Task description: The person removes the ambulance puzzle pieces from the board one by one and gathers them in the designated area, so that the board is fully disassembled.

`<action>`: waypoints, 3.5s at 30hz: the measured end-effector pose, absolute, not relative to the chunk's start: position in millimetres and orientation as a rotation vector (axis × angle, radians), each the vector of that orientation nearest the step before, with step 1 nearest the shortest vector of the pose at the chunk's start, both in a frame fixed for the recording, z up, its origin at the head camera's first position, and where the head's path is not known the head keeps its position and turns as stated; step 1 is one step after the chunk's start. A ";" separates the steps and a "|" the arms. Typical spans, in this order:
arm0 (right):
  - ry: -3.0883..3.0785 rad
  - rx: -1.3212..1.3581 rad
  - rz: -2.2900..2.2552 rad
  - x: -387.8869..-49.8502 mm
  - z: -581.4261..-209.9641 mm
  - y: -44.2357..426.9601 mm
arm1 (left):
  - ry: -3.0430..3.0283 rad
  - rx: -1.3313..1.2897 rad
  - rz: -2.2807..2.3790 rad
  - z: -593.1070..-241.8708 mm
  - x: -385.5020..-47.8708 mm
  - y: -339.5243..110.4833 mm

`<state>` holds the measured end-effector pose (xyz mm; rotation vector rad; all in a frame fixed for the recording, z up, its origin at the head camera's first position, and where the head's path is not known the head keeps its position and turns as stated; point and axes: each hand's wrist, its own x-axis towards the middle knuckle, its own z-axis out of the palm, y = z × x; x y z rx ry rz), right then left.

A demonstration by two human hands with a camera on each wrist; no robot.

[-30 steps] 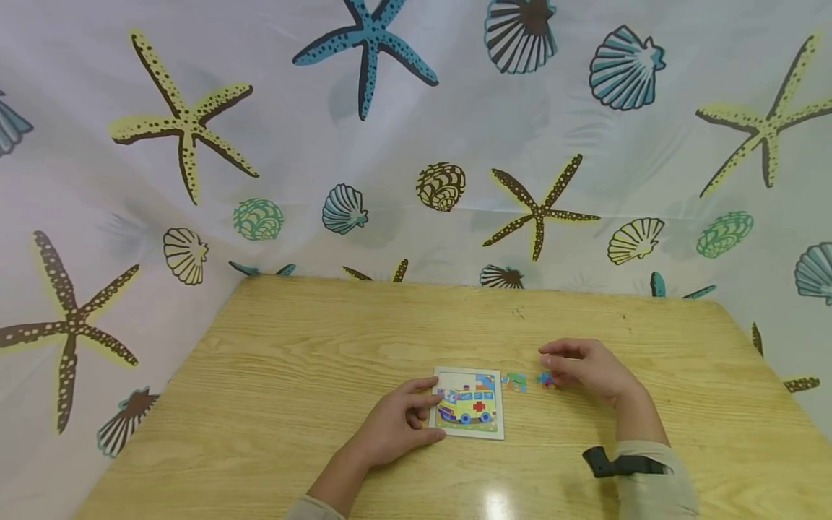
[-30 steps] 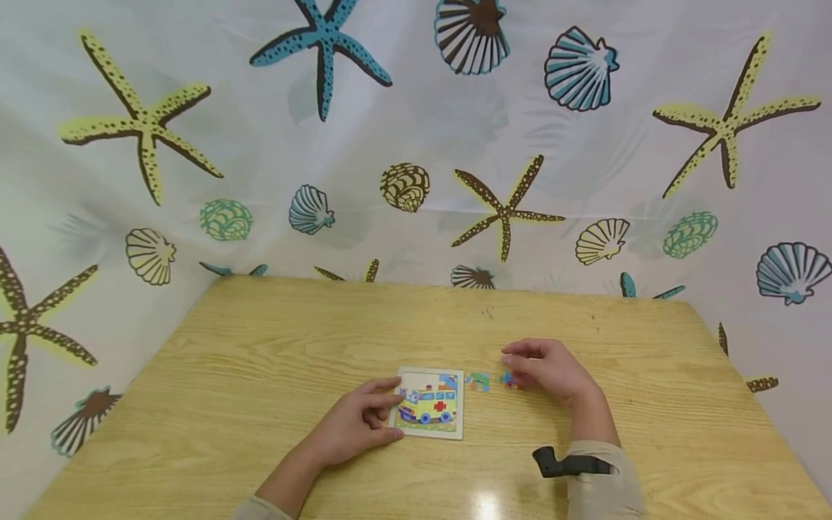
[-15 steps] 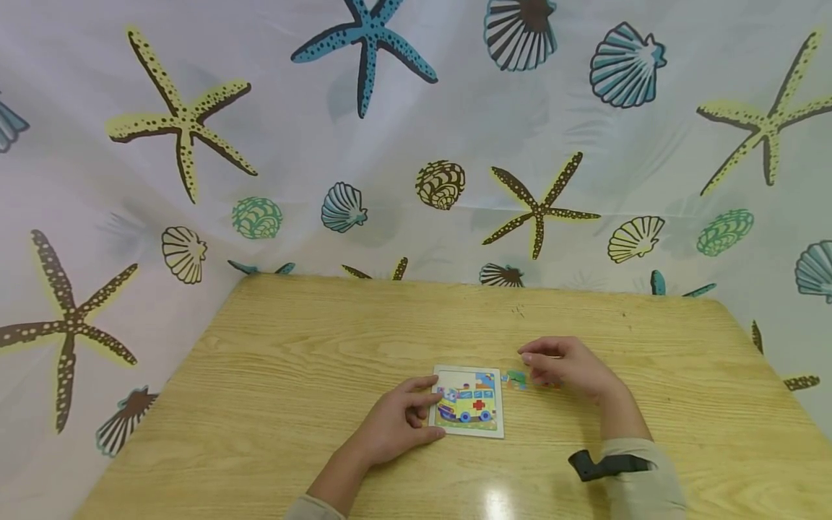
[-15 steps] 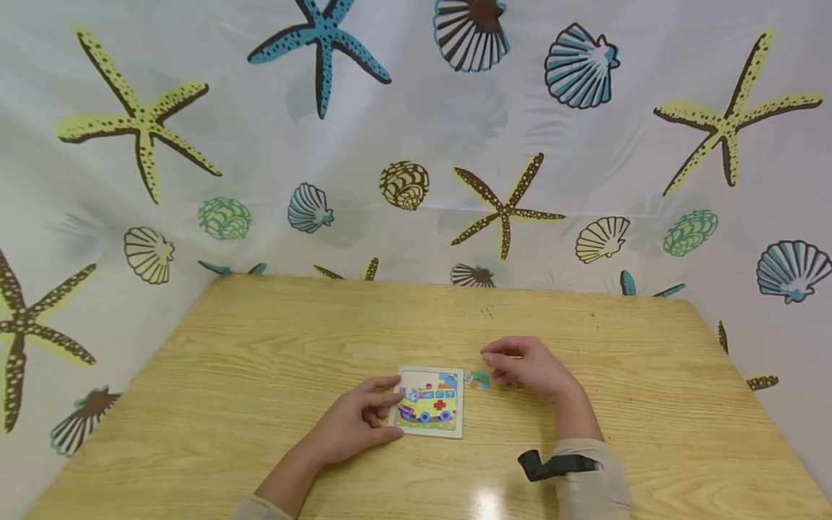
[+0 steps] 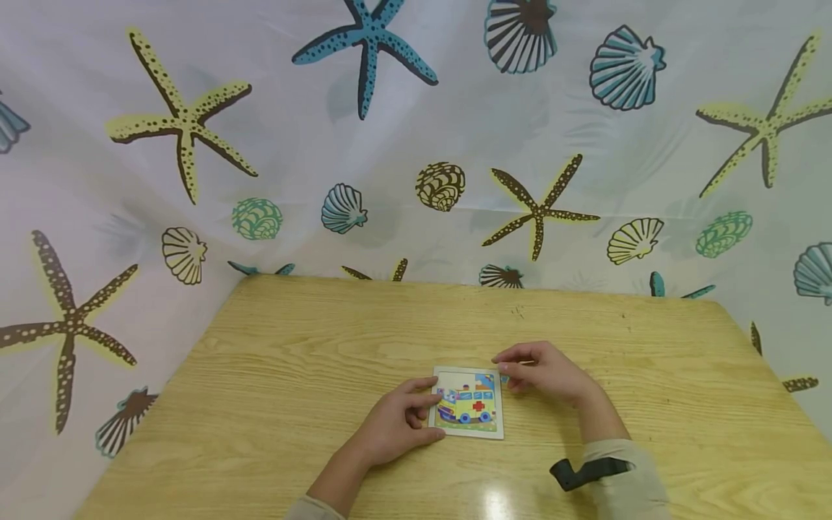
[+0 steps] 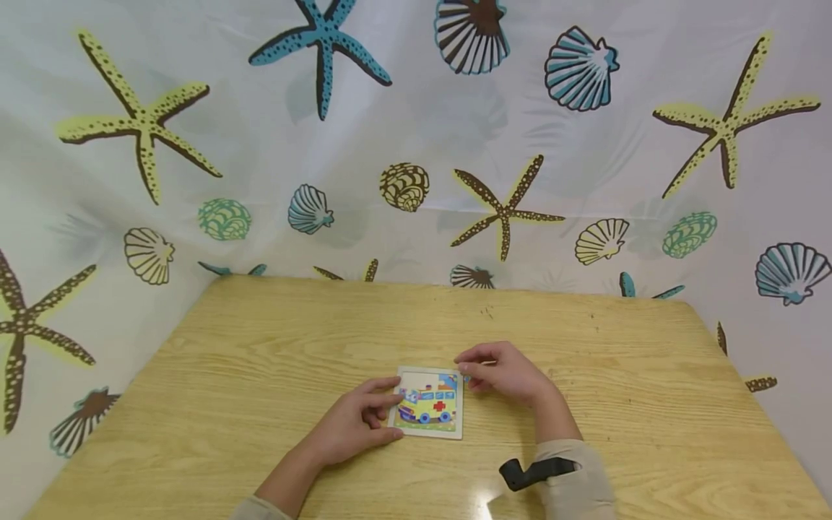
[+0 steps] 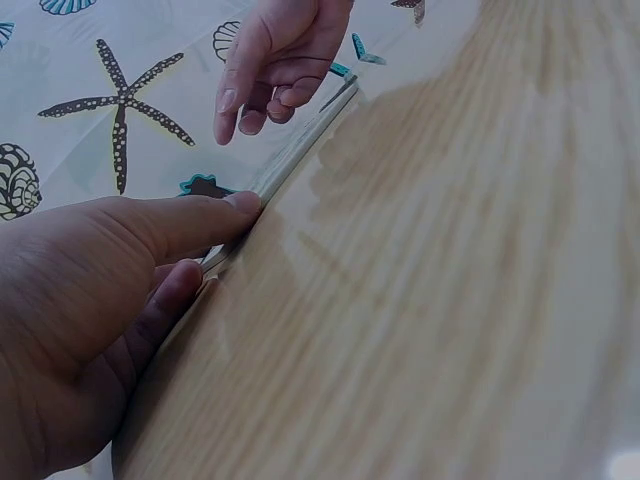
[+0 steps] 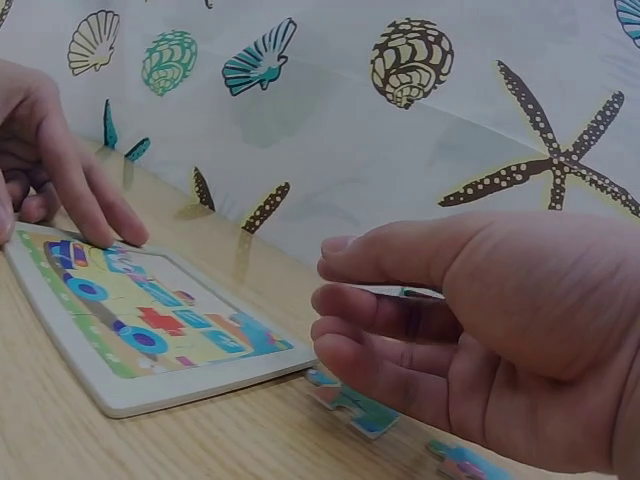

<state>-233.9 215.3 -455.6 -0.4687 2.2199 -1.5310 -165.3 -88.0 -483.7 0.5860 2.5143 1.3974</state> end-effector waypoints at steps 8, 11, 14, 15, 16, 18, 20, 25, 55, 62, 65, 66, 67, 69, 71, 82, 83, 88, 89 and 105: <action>2.235 -0.580 -1.487 -231.7 -457.9 201.1 | 2.513 0.581 1.397 -483.4 -165.3 -87.9; 2.239 -0.605 -1.465 -230.1 -457.6 197.2 | 2.513 0.578 1.392 -483.4 -165.1 -88.1; 2.237 -0.625 -1.451 -228.7 -457.1 194.5 | 2.514 0.577 1.390 -483.2 -165.0 -88.2; 2.239 -0.627 -1.445 -228.6 -457.4 193.7 | 2.514 0.577 1.390 -483.2 -164.9 -88.2; 2.237 -0.629 -1.439 -228.7 -457.8 192.8 | 2.514 0.577 1.390 -483.1 -164.8 -88.2; 2.228 -0.642 -1.431 -229.0 -458.4 191.3 | 2.514 0.580 1.392 -483.2 -164.9 -88.0; 2.225 -0.642 -1.421 -229.2 -459.2 189.7 | 2.515 0.582 1.391 -483.1 -165.0 -87.8; 2.252 -0.643 -1.374 -228.6 -459.9 186.5 | 2.520 0.585 1.386 -483.3 -165.3 -88.0; 2.483 -0.768 -1.138 -223.4 -453.0 173.2 | 2.544 0.601 1.370 -481.1 -164.7 -88.7; 2.535 -0.751 -1.101 -223.3 -452.2 171.6 | 2.534 0.614 1.376 -480.7 -164.1 -89.0; 2.546 -0.744 -1.097 -223.4 -452.4 171.3 | 2.531 0.612 1.378 -480.0 -163.8 -89.1; 2.548 -0.743 -1.098 -223.2 -452.0 171.2 | 2.531 0.611 1.377 -479.8 -163.7 -89.2; 2.551 -0.743 -1.099 -222.9 -451.9 171.1 | 2.531 0.610 1.376 -479.6 -163.6 -89.1; 2.562 -0.741 -1.103 -222.7 -452.0 171.3 | 2.533 0.609 1.373 -479.5 -163.5 -89.1; 2.575 -0.741 -1.107 -222.4 -451.7 171.4 | 2.538 0.607 1.368 -479.5 -163.5 -89.1; 2.650 -0.628 -1.129 -222.4 -446.8 179.7 | 2.540 0.602 1.361 -481.0 -164.4 -88.6; 2.644 -0.624 -1.132 -222.9 -446.5 181.6 | 2.541 0.604 1.360 -480.9 -164.5 -88.7; 2.567 -0.634 -1.204 -226.4 -448.9 193.0 | 2.546 0.602 1.358 -481.0 -165.0 -88.8; 2.550 -0.638 -1.223 -227.2 -449.6 195.2 | 2.547 0.600 1.360 -481.2 -165.1 -88.7; 2.334 -0.442 -1.569 -233.1 -456.2 216.8 | 2.548 0.601 1.364 -481.5 -164.4 -88.6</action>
